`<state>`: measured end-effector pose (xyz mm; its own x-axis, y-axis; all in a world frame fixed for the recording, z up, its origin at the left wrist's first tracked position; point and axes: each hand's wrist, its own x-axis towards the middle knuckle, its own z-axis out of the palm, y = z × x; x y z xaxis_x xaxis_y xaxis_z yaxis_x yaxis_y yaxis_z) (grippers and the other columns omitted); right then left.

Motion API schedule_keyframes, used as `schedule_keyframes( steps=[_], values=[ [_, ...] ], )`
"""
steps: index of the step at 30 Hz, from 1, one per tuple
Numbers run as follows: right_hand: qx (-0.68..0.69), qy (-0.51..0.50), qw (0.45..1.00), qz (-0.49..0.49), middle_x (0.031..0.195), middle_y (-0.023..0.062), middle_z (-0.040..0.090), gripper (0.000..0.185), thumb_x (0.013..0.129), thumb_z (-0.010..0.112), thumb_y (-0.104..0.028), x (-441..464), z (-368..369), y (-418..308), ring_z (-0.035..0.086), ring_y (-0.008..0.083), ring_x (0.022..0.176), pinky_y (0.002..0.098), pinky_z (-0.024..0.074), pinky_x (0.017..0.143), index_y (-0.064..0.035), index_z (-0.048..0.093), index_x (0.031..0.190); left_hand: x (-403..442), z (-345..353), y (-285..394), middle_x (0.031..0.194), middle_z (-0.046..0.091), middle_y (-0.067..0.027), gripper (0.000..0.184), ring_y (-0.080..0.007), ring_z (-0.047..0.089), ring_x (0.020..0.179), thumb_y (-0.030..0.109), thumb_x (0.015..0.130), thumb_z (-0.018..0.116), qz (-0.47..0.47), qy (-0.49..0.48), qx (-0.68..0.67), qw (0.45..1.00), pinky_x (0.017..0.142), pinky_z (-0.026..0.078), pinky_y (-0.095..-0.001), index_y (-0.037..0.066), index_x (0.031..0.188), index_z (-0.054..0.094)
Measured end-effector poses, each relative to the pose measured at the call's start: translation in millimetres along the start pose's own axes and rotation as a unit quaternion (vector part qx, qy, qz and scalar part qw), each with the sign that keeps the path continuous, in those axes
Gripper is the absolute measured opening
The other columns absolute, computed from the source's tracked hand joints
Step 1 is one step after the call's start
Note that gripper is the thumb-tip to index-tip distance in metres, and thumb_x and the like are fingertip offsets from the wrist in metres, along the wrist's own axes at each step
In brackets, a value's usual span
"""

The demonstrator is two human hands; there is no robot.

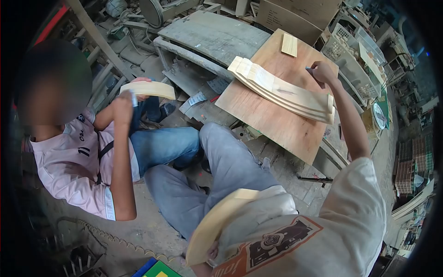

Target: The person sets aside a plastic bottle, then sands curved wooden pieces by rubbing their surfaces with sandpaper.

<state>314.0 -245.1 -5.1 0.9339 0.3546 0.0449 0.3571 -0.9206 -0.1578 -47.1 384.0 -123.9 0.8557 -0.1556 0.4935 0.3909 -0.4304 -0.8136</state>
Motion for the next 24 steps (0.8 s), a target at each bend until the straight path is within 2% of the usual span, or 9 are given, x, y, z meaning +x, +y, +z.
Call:
schedule_keyframes(
  steps=[3, 4, 5, 6, 8, 11, 14, 20, 24],
  values=[
    [0.228, -0.047, 0.973, 0.017, 0.061, 0.0082, 0.053, 0.019, 0.084, 0.048, -0.013, -76.7, -43.0, -53.7, 0.054, 0.0153, 0.053, 0.0339, 0.0466, 0.050, -0.0001, 0.061, 0.091, -10.4, 17.7, 8.0, 0.084, 0.061, -0.0159, 0.012, -0.0282, 0.059, 0.084, 0.011, 0.079, 0.051, -0.074, -0.006, -0.332, 0.940, 0.077, 0.049, -0.0378, 0.003, 0.079, 0.059],
    [0.369, -0.069, 0.927, -0.003, 0.063, 0.0082, 0.053, 0.021, 0.084, 0.043, -0.011, -105.7, -38.5, -62.9, 0.052, 0.0137, 0.051, 0.0305, 0.0449, 0.047, -0.0010, 0.060, 0.091, 23.5, -35.6, 7.6, 0.082, 0.060, -0.0147, 0.012, -0.0287, 0.058, 0.083, 0.011, 0.080, 0.051, 0.053, -0.153, -0.312, 0.936, 0.079, 0.049, -0.0382, 0.003, 0.079, 0.059],
    [0.435, -0.129, 0.891, 0.004, 0.065, 0.0077, 0.053, 0.024, 0.083, 0.041, -0.012, -147.0, -50.0, -91.1, 0.051, 0.0138, 0.052, 0.0300, 0.0442, 0.045, -0.0013, 0.060, 0.092, 21.3, 8.9, 41.1, 0.081, 0.060, -0.0151, 0.015, -0.0283, 0.058, 0.084, 0.019, 0.081, 0.056, -0.033, -0.150, -0.660, 0.736, 0.080, 0.048, -0.0392, 0.004, 0.081, 0.058],
    [0.326, -0.213, 0.921, 0.032, 0.068, 0.0034, 0.052, 0.029, 0.086, 0.032, -0.018, -179.8, -48.2, -104.1, 0.052, 0.0113, 0.052, 0.0253, 0.0447, 0.045, -0.0052, 0.057, 0.094, 0.5, -34.2, 33.1, 0.081, 0.060, -0.0151, 0.015, -0.0283, 0.058, 0.084, 0.019, 0.081, 0.056, -0.032, -0.149, -0.660, 0.735, 0.080, 0.048, -0.0392, 0.004, 0.081, 0.058],
    [0.414, -0.378, 0.824, 0.080, 0.076, 0.0019, 0.054, 0.036, 0.088, 0.039, -0.031, -243.9, -35.1, -148.1, 0.054, 0.0114, 0.055, 0.0223, 0.0443, 0.047, -0.0124, 0.062, 0.108, -101.6, -224.1, 12.7, 0.103, 0.051, -0.0188, 0.045, -0.0298, 0.054, 0.097, 0.031, 0.069, 0.061, -0.216, -0.158, -0.793, 0.546, 0.076, 0.048, -0.0358, 0.004, 0.104, 0.052],
    [0.449, -0.373, 0.774, -0.246, 0.091, 0.0048, 0.063, 0.037, 0.087, 0.060, -0.031, -323.4, 69.2, -173.3, 0.061, 0.0138, 0.078, 0.0327, 0.0515, 0.065, -0.0078, 0.058, 0.115, -218.6, -493.3, -33.0, 0.137, 0.037, -0.0243, 0.102, -0.0320, 0.049, 0.116, 0.050, 0.051, 0.069, -0.472, -0.142, -0.849, 0.191, 0.069, 0.048, -0.0308, 0.005, 0.139, 0.043],
    [0.405, -0.495, 0.728, -0.247, 0.095, 0.0106, 0.066, 0.042, 0.081, 0.071, -0.031, -362.9, 72.6, -221.7, 0.064, 0.0228, 0.086, 0.0391, 0.0506, 0.073, -0.0076, 0.055, 0.112, -216.6, -501.3, -42.9, 0.147, 0.023, -0.0289, 0.100, -0.0387, 0.037, 0.131, 0.045, 0.052, 0.070, -0.482, -0.128, -0.828, 0.254, 0.077, 0.050, -0.0331, 0.001, 0.137, 0.044],
    [0.355, -0.419, 0.588, -0.595, 0.079, 0.0123, 0.066, 0.026, 0.079, 0.065, -0.012, -340.0, 34.6, -273.4, 0.065, 0.0315, 0.075, 0.0409, 0.0483, 0.064, -0.0046, 0.055, 0.103, -212.8, -513.1, -39.9, 0.142, 0.031, -0.0277, 0.092, -0.0409, 0.034, 0.133, 0.022, 0.041, 0.060, -0.448, -0.266, -0.738, 0.428, 0.108, 0.029, -0.0432, 0.000, 0.130, 0.053],
    [0.352, -0.441, 0.514, -0.646, 0.078, 0.0112, 0.064, 0.031, 0.081, 0.066, -0.016, -323.3, -9.3, -308.9, 0.065, 0.0278, 0.071, 0.0387, 0.0476, 0.062, -0.0080, 0.057, 0.110, -211.2, -521.8, -7.6, 0.144, 0.030, -0.0265, 0.085, -0.0389, 0.032, 0.135, 0.010, 0.055, 0.063, -0.498, -0.275, -0.739, 0.360, 0.108, 0.031, -0.0421, 0.002, 0.138, 0.044]
  ],
)
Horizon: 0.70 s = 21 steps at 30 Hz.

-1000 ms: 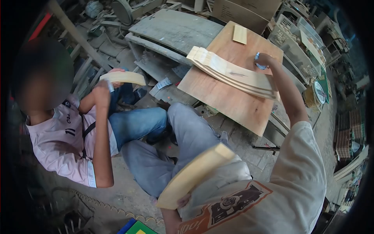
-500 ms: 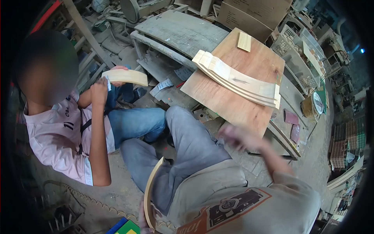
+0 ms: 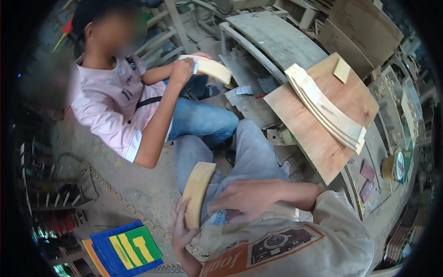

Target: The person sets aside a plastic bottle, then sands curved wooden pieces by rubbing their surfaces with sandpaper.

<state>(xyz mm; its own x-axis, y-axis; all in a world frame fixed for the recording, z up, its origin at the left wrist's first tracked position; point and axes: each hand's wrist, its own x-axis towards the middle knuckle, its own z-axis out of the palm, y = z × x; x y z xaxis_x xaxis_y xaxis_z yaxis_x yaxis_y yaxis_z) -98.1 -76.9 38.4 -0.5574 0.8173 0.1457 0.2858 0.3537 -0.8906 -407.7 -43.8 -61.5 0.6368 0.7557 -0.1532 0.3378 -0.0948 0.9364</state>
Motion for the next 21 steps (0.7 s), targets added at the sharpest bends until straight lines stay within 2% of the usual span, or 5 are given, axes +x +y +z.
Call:
schedule_keyframes(
  steps=[3, 9, 13, 18, 21],
  values=[
    [0.069, -0.096, 0.993, -0.024, 0.071, 0.0114, 0.062, 0.030, 0.083, 0.066, -0.018, 27.3, -9.1, -1.3, 0.063, 0.0275, 0.068, 0.0373, 0.0455, 0.059, -0.0073, 0.057, 0.110, -1.4, 19.1, -38.6, 0.143, 0.029, -0.0276, 0.078, -0.0402, 0.031, 0.134, 0.009, 0.069, 0.062, -0.027, 0.046, 0.127, 0.990, 0.108, 0.030, -0.0436, 0.005, 0.143, 0.035],
    [0.111, 0.141, 0.980, 0.086, 0.077, 0.0118, 0.065, 0.034, 0.085, 0.067, -0.026, 52.4, 90.7, 97.3, 0.063, 0.0249, 0.071, 0.0354, 0.0479, 0.066, -0.0034, 0.057, 0.107, 2.7, 34.3, -26.5, 0.140, 0.032, -0.0275, 0.061, -0.0410, 0.033, 0.128, 0.009, 0.080, 0.060, -0.049, 0.115, 0.208, 0.970, 0.107, 0.027, -0.0448, 0.004, 0.138, 0.042],
    [0.108, 0.028, 0.988, 0.104, 0.087, 0.0125, 0.065, 0.033, 0.084, 0.069, -0.024, 44.8, 101.9, 110.9, 0.063, 0.0207, 0.080, 0.0335, 0.0480, 0.072, -0.0024, 0.058, 0.106, 9.1, 14.9, 0.4, 0.133, 0.041, -0.0251, 0.048, -0.0367, 0.046, 0.115, 0.012, 0.082, 0.061, 0.021, 0.164, 0.307, 0.937, 0.100, 0.037, -0.0417, 0.002, 0.128, 0.051],
    [0.197, 0.002, 0.976, 0.097, 0.102, 0.0097, 0.066, 0.028, 0.084, 0.071, -0.016, 40.0, 101.7, 142.4, 0.060, 0.0142, 0.097, 0.0289, 0.0460, 0.086, -0.0013, 0.059, 0.104, 9.3, 8.9, 96.8, 0.101, 0.059, -0.0218, 0.030, -0.0265, 0.059, 0.081, 0.019, 0.086, 0.064, 0.238, 0.216, -0.190, 0.928, 0.074, 0.050, -0.0380, 0.001, 0.109, 0.057],
    [0.219, -0.023, 0.970, 0.105, 0.106, 0.0076, 0.065, 0.029, 0.085, 0.071, -0.014, 43.9, 100.7, 144.0, 0.059, 0.0108, 0.100, 0.0265, 0.0455, 0.088, -0.0001, 0.059, 0.106, 19.6, 20.9, 152.1, 0.086, 0.060, -0.0172, 0.031, -0.0247, 0.058, 0.068, 0.023, 0.089, 0.062, 0.431, -0.003, -0.368, 0.824, 0.057, 0.048, -0.0386, 0.006, 0.112, 0.052]
  ],
)
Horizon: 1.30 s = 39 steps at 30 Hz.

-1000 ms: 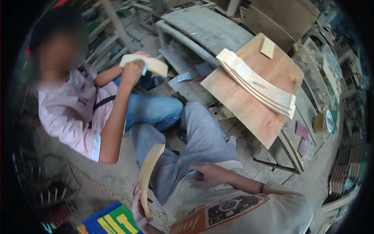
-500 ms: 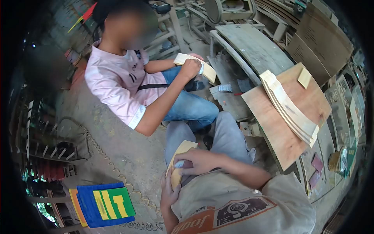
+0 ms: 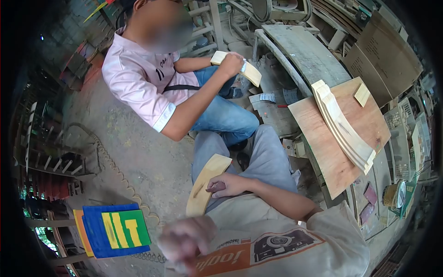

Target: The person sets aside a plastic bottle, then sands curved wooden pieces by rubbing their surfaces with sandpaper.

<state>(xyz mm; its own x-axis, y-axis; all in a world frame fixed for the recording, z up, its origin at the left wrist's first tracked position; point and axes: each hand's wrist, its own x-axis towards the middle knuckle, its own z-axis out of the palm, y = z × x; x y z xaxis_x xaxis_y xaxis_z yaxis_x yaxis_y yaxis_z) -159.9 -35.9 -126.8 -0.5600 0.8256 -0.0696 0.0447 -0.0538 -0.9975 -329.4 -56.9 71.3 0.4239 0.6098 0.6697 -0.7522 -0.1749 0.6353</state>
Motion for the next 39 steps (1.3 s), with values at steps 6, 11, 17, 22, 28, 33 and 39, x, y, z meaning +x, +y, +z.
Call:
schedule_keyframes(
  steps=[6, 11, 17, 22, 28, 33, 39],
  values=[
    [-0.056, -0.017, 0.998, 0.026, 0.103, 0.0077, 0.066, 0.030, 0.084, 0.072, -0.015, -0.2, -0.9, -2.6, 0.060, 0.0114, 0.098, 0.0267, 0.0456, 0.087, -0.0004, 0.059, 0.106, 66.2, 51.6, 8.3, 0.070, 0.054, -0.0092, 0.021, -0.0091, 0.042, 0.042, 0.026, 0.088, 0.067, -0.059, -0.173, -0.301, 0.936, 0.036, 0.030, -0.0258, 0.019, 0.108, 0.063],
    [-0.040, 0.017, 0.999, 0.002, 0.093, 0.0095, 0.066, 0.032, 0.079, 0.074, -0.021, 0.6, 1.1, 9.5, 0.061, 0.0175, 0.086, 0.0310, 0.0462, 0.079, -0.0038, 0.061, 0.102, 82.5, 43.8, 12.2, 0.060, 0.050, -0.0061, 0.012, -0.0075, 0.040, 0.039, 0.020, 0.090, 0.064, -0.096, -0.235, -0.323, 0.912, 0.035, 0.026, -0.0211, 0.016, 0.101, 0.064],
    [-0.007, -0.039, 0.999, 0.037, 0.107, 0.0069, 0.065, 0.026, 0.084, 0.071, -0.009, 2.6, -2.8, 1.6, 0.059, 0.0099, 0.103, 0.0255, 0.0460, 0.089, -0.0004, 0.058, 0.105, 64.0, 47.9, 6.5, 0.054, 0.047, -0.0049, 0.008, -0.0064, 0.037, 0.037, 0.016, 0.089, 0.060, 0.004, -0.164, -0.298, 0.940, 0.034, 0.021, -0.0213, 0.013, 0.095, 0.065],
    [-0.009, -0.032, 0.999, 0.019, 0.100, 0.0077, 0.066, 0.028, 0.082, 0.072, -0.016, 4.5, -1.6, 6.4, 0.060, 0.0134, 0.096, 0.0283, 0.0459, 0.085, -0.0021, 0.060, 0.102, 84.4, 34.6, 16.9, 0.053, 0.046, -0.0037, 0.011, -0.0064, 0.036, 0.036, 0.020, 0.088, 0.059, -0.109, -0.218, -0.295, 0.924, 0.034, 0.020, -0.0220, 0.013, 0.093, 0.065],
    [-0.013, -0.016, 1.000, 0.009, 0.093, 0.0083, 0.066, 0.031, 0.080, 0.074, -0.023, 2.5, -2.4, 8.5, 0.060, 0.0167, 0.088, 0.0310, 0.0457, 0.080, -0.0040, 0.061, 0.101, 86.5, 34.7, 8.3, 0.052, 0.046, -0.0034, 0.017, -0.0064, 0.036, 0.035, 0.026, 0.089, 0.061, -0.088, -0.209, -0.335, 0.914, 0.033, 0.020, -0.0215, 0.010, 0.090, 0.066],
    [0.003, -0.035, 0.999, 0.024, 0.098, 0.0084, 0.067, 0.032, 0.080, 0.074, -0.023, 1.6, -7.3, -2.6, 0.060, 0.0157, 0.090, 0.0306, 0.0462, 0.081, -0.0033, 0.061, 0.103, 84.8, 30.4, 4.9, 0.056, 0.046, -0.0026, 0.036, -0.0070, 0.037, 0.038, 0.043, 0.088, 0.062, -0.052, -0.205, -0.303, 0.929, 0.034, 0.022, -0.0223, 0.009, 0.097, 0.062],
    [0.076, -0.032, 0.997, -0.001, 0.113, 0.0079, 0.064, 0.032, 0.083, 0.073, -0.013, -5.6, -9.9, 4.3, 0.059, 0.0120, 0.101, 0.0261, 0.0471, 0.086, -0.0023, 0.058, 0.110, 6.8, -20.2, -28.7, 0.068, 0.055, -0.0082, 0.057, -0.0147, 0.048, 0.049, 0.022, 0.092, 0.060, -0.073, 0.003, 0.013, 0.997, 0.047, 0.043, -0.0295, 0.000, 0.137, 0.032]
  ],
)
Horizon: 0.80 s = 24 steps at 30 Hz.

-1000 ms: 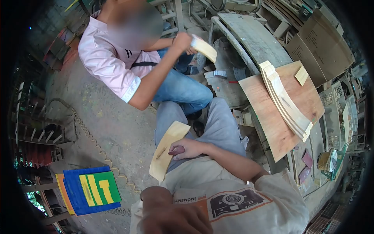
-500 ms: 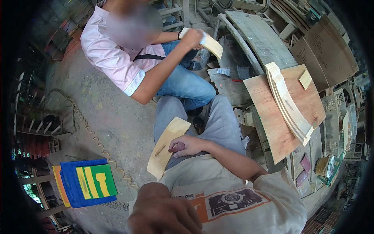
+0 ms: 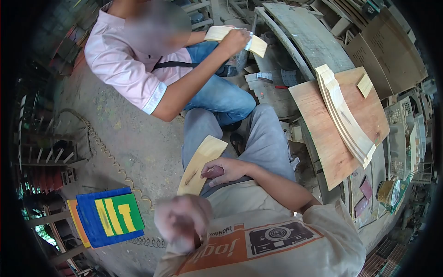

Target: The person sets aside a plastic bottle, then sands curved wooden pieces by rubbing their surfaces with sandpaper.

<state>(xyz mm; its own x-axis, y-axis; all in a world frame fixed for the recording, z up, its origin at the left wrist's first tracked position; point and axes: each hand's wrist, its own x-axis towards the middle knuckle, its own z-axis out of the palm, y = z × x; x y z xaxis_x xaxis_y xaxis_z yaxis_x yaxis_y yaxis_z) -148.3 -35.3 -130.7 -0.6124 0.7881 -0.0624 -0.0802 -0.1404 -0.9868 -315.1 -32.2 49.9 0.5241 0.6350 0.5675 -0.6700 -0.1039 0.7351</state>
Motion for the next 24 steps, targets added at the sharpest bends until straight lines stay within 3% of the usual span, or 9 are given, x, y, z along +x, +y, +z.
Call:
schedule_keyframes(
  steps=[3, 4, 6, 10, 14, 16, 19, 21, 24],
  values=[
    [0.025, 0.039, 0.999, -0.010, 0.101, 0.0066, 0.063, 0.041, 0.084, 0.071, -0.010, -10.0, -6.0, -3.9, 0.061, 0.0125, 0.085, 0.0254, 0.0505, 0.071, -0.0072, 0.050, 0.119, -59.7, -33.7, -25.2, 0.079, 0.055, -0.0041, 0.046, -0.0141, 0.055, 0.078, 0.013, 0.091, 0.057, -0.145, 0.247, 0.326, 0.901, 0.076, 0.047, -0.0302, -0.006, 0.130, 0.041],
    [0.111, 0.056, 0.992, 0.014, 0.095, 0.0053, 0.060, 0.046, 0.084, 0.070, -0.007, -15.3, -10.5, -10.0, 0.059, 0.0117, 0.076, 0.0245, 0.0489, 0.062, -0.0100, 0.043, 0.122, -83.8, -48.3, -33.6, 0.079, 0.055, -0.0041, 0.046, -0.0141, 0.055, 0.078, 0.013, 0.091, 0.057, -0.148, 0.248, 0.325, 0.901, 0.076, 0.047, -0.0302, -0.006, 0.130, 0.041],
    [0.222, 0.100, 0.969, 0.036, 0.084, 0.0029, 0.052, 0.056, 0.084, 0.067, -0.004, -21.1, -17.0, -24.4, 0.052, 0.0084, 0.056, 0.0214, 0.0425, 0.046, -0.0155, 0.029, 0.123, -118.6, -68.6, -38.6, 0.090, 0.057, -0.0051, 0.037, -0.0150, 0.054, 0.087, 0.010, 0.091, 0.058, -0.242, 0.286, 0.477, 0.795, 0.087, 0.043, -0.0291, -0.005, 0.123, 0.050],
    [0.255, 0.145, 0.956, 0.019, 0.080, 0.0055, 0.052, 0.046, 0.083, 0.064, -0.004, -18.0, -41.3, -3.6, 0.052, 0.0102, 0.054, 0.0231, 0.0410, 0.042, -0.0140, 0.034, 0.116, -140.1, -59.9, -20.1, 0.104, 0.058, -0.0106, 0.038, -0.0176, 0.054, 0.097, 0.015, 0.089, 0.061, -0.264, 0.349, 0.376, 0.817, 0.091, 0.041, -0.0307, -0.005, 0.121, 0.052],
    [0.384, 0.231, 0.894, -0.012, 0.083, 0.0081, 0.054, 0.037, 0.084, 0.060, -0.006, -5.0, -50.9, 12.4, 0.050, 0.0152, 0.053, 0.0277, 0.0390, 0.041, -0.0106, 0.039, 0.114, -67.6, -37.5, 5.1, 0.100, 0.061, -0.0121, 0.036, -0.0197, 0.057, 0.096, 0.016, 0.088, 0.063, -0.216, 0.265, 0.343, 0.875, 0.088, 0.043, -0.0337, -0.006, 0.115, 0.056],
    [0.407, 0.289, 0.866, -0.019, 0.084, 0.0082, 0.053, 0.030, 0.084, 0.059, -0.010, -3.7, -53.5, 15.9, 0.049, 0.0154, 0.054, 0.0272, 0.0380, 0.042, -0.0099, 0.042, 0.109, -37.9, -38.7, 16.1, 0.090, 0.064, -0.0142, 0.033, -0.0216, 0.061, 0.083, 0.017, 0.086, 0.064, -0.128, 0.002, 0.544, 0.829, 0.076, 0.049, -0.0340, -0.009, 0.107, 0.060],
    [0.365, 0.384, 0.848, -0.027, 0.085, 0.0067, 0.052, 0.021, 0.085, 0.057, -0.013, -2.8, -57.9, 18.0, 0.049, 0.0142, 0.060, 0.0264, 0.0377, 0.045, -0.0097, 0.045, 0.102, -10.3, -18.0, 29.6, 0.086, 0.066, -0.0138, 0.029, -0.0223, 0.063, 0.072, 0.015, 0.083, 0.066, -0.050, 0.062, 0.453, 0.888, 0.061, 0.050, -0.0324, -0.008, 0.100, 0.063],
    [0.359, 0.410, 0.838, -0.020, 0.084, 0.0064, 0.052, 0.022, 0.086, 0.057, -0.013, -2.5, -63.7, 24.7, 0.050, 0.0142, 0.060, 0.0262, 0.0384, 0.045, -0.0097, 0.044, 0.103, -6.3, -1.9, 32.7, 0.075, 0.057, -0.0067, 0.054, -0.0159, 0.051, 0.057, 0.043, 0.086, 0.067, 0.016, 0.153, 0.351, 0.924, 0.053, 0.039, -0.0298, -0.008, 0.100, 0.058],
    [0.348, 0.421, 0.838, -0.020, 0.083, 0.0064, 0.053, 0.023, 0.086, 0.057, -0.012, -1.7, -64.2, 26.9, 0.051, 0.0146, 0.060, 0.0265, 0.0394, 0.045, -0.0096, 0.044, 0.104, 7.6, 7.6, 48.2, 0.070, 0.050, -0.0009, 0.058, -0.0111, 0.047, 0.055, 0.053, 0.078, 0.072, 0.101, 0.141, 0.373, 0.912, 0.049, 0.032, -0.0271, 0.000, 0.094, 0.056]
  ],
)
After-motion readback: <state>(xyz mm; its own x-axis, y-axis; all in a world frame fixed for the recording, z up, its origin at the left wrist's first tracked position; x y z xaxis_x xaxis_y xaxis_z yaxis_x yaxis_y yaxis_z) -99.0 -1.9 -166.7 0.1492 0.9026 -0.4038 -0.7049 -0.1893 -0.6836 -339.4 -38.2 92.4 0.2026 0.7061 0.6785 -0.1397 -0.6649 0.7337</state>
